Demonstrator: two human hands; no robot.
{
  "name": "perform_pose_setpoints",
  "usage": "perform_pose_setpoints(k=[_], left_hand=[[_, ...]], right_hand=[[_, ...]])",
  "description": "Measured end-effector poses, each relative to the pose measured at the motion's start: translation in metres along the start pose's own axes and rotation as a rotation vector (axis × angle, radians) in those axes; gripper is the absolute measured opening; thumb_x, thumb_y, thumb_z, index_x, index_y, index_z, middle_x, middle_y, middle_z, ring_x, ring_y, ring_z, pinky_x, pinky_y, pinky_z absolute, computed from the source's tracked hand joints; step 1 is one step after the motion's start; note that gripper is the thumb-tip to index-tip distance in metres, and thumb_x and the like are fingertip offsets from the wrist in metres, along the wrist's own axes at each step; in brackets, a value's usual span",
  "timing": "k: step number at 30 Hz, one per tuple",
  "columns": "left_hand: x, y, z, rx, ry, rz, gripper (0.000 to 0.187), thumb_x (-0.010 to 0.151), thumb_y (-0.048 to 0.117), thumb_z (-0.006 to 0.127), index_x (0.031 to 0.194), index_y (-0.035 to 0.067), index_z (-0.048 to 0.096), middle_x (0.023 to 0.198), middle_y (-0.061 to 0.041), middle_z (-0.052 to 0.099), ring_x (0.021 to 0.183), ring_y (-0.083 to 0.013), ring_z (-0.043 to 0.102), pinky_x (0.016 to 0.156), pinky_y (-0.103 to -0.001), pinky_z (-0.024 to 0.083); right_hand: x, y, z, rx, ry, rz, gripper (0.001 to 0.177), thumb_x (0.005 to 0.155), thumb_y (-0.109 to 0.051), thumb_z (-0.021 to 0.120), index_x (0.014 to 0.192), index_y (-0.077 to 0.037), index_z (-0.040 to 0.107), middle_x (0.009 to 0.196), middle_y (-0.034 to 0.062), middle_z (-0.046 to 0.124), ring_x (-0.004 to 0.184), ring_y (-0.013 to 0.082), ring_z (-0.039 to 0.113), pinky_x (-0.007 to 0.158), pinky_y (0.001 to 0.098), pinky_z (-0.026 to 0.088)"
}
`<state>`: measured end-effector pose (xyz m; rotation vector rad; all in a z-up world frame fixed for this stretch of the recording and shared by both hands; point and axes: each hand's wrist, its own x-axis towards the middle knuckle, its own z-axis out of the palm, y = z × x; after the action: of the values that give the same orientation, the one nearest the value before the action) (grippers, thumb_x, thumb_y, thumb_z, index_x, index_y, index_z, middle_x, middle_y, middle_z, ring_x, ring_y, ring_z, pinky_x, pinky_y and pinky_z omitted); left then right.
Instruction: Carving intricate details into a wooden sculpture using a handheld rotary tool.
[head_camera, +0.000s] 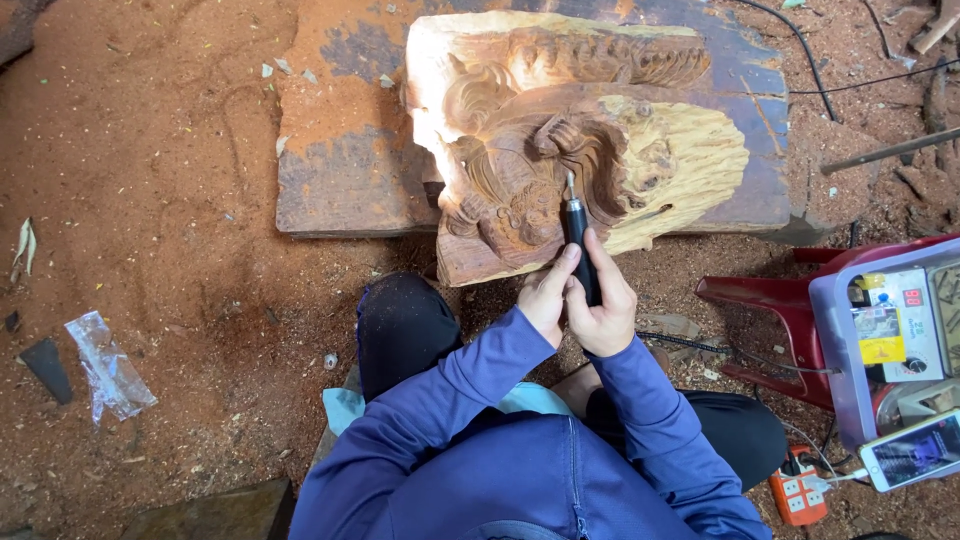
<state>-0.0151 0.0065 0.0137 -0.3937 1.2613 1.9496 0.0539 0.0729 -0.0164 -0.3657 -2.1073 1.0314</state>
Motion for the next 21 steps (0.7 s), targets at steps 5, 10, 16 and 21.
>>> perform_pose_setpoints(k=[5, 10, 16, 21], left_hand=[[-0.001, -0.012, -0.015, -0.019, -0.21, 0.061, 0.022, 0.086, 0.024, 0.079, 0.087, 0.003, 0.077, 0.081, -0.009, 0.071, 0.081, -0.0196, 0.068, 0.077, -0.037, 0.058], [0.001, -0.024, -0.038, 0.066, -0.549, 0.303, 0.023, 0.094, 0.02, 0.073, 0.114, 0.01, 0.077, 0.108, -0.007, 0.075, 0.104, -0.0115, 0.066, 0.094, -0.031, 0.054], [-0.015, -0.018, -0.05, 0.036, -0.686, 0.286, 0.029, 0.1, 0.022, 0.065, 0.121, 0.004, 0.074, 0.114, -0.008, 0.074, 0.108, -0.0115, 0.061, 0.095, -0.029, 0.052], [-0.015, -0.011, -0.059, 0.064, -0.697, 0.297, 0.025, 0.099, 0.022, 0.066, 0.117, 0.007, 0.075, 0.101, -0.001, 0.072, 0.098, -0.0055, 0.061, 0.085, -0.022, 0.054]], right_hand=[[-0.026, -0.006, -0.012, 0.073, 0.01, 0.041, 0.06, 0.091, 0.0, 0.065, 0.149, 0.003, 0.051, 0.132, 0.0288, 0.064, 0.113, 0.0343, 0.067, 0.083, 0.0433, 0.057], [-0.062, -0.017, -0.017, 0.263, -0.008, 0.106, 0.065, 0.092, 0.002, 0.063, 0.151, 0.011, 0.038, 0.153, 0.0307, 0.045, 0.132, 0.035, 0.053, 0.097, 0.0411, 0.053], [-0.108, 0.019, -0.027, 0.435, 0.016, 0.212, 0.069, 0.087, 0.009, 0.062, 0.151, 0.007, 0.038, 0.113, 0.0302, 0.066, 0.04, 0.0151, 0.06, 0.03, 0.0251, 0.044], [-0.118, 0.027, -0.013, 0.391, -0.005, 0.19, 0.069, 0.087, 0.004, 0.065, 0.151, 0.006, 0.039, 0.123, 0.0279, 0.063, 0.064, 0.0149, 0.066, 0.038, 0.025, 0.048]])
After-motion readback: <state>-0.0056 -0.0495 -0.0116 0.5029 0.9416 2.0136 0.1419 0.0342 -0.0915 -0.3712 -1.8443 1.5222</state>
